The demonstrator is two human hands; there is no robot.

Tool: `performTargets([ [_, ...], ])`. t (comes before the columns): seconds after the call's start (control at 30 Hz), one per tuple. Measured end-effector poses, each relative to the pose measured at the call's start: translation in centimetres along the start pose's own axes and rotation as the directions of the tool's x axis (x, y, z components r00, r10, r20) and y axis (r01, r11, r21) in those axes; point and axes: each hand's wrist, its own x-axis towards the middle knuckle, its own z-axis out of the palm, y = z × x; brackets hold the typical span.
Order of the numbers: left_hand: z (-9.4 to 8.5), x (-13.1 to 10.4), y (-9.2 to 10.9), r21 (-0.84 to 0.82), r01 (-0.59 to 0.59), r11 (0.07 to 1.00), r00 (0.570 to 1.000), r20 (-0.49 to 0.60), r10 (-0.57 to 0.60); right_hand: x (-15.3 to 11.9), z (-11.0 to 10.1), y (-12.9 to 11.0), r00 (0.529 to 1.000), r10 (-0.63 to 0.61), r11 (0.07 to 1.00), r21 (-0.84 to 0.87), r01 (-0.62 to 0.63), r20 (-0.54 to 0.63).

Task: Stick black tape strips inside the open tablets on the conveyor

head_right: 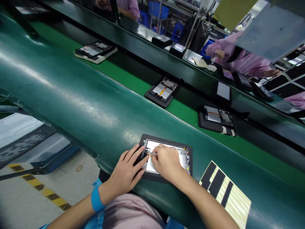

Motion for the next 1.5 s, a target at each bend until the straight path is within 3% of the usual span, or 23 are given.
performTargets([
  [0.23, 0.2, 0.0, 0.0, 0.006, -0.002, 1.000, 1.000, 0.001, 0.002, 0.4, -0.3, 0.2, 0.998, -0.066, 0.998, -0.012, 0.067, 0.011],
  [0.43, 0.5, -0.3, 0.1, -0.004, 0.039, 0.999, 0.999, 0.005, -0.039, -0.7, 1.1, 1.4, 0.980, -0.170, 0.984, 0.026, 0.174, -0.107],
  [0.53, 0.5, -0.3, 0.0, -0.003, 0.037, 0.999, 0.999, 0.018, -0.037, -1.3, 2.3, 2.3, 0.928, -0.286, 0.955, 0.002, 0.295, -0.240],
  [0.67, 0.6, -0.4, 0.0, -0.009, 0.050, 0.999, 0.998, 0.032, -0.050, -1.4, 3.5, 2.7, 0.813, -0.409, 0.899, -0.028, 0.437, -0.415],
  [0.8, 0.6, -0.4, 0.0, -0.007, 0.044, 0.999, 0.999, 0.025, -0.044, -1.2, 4.0, 2.7, 0.750, -0.448, 0.866, -0.028, 0.499, -0.487],
  [1.0, 0.5, -0.6, -0.3, -0.026, 0.035, 0.999, 0.999, 0.005, -0.035, -1.0, 4.2, 2.8, 0.701, -0.488, 0.826, -0.014, 0.564, -0.520],
  [1.2, 0.5, -0.9, -0.5, -0.070, 0.036, 0.997, 0.999, -0.032, -0.039, -1.0, 4.2, 2.8, 0.694, -0.490, 0.819, -0.006, 0.574, -0.527],
  [1.5, 0.2, -0.7, -0.5, -0.087, 0.031, 0.996, 0.997, -0.066, -0.037, -1.1, 4.8, 2.9, 0.631, -0.547, 0.810, -0.156, 0.566, -0.550],
])
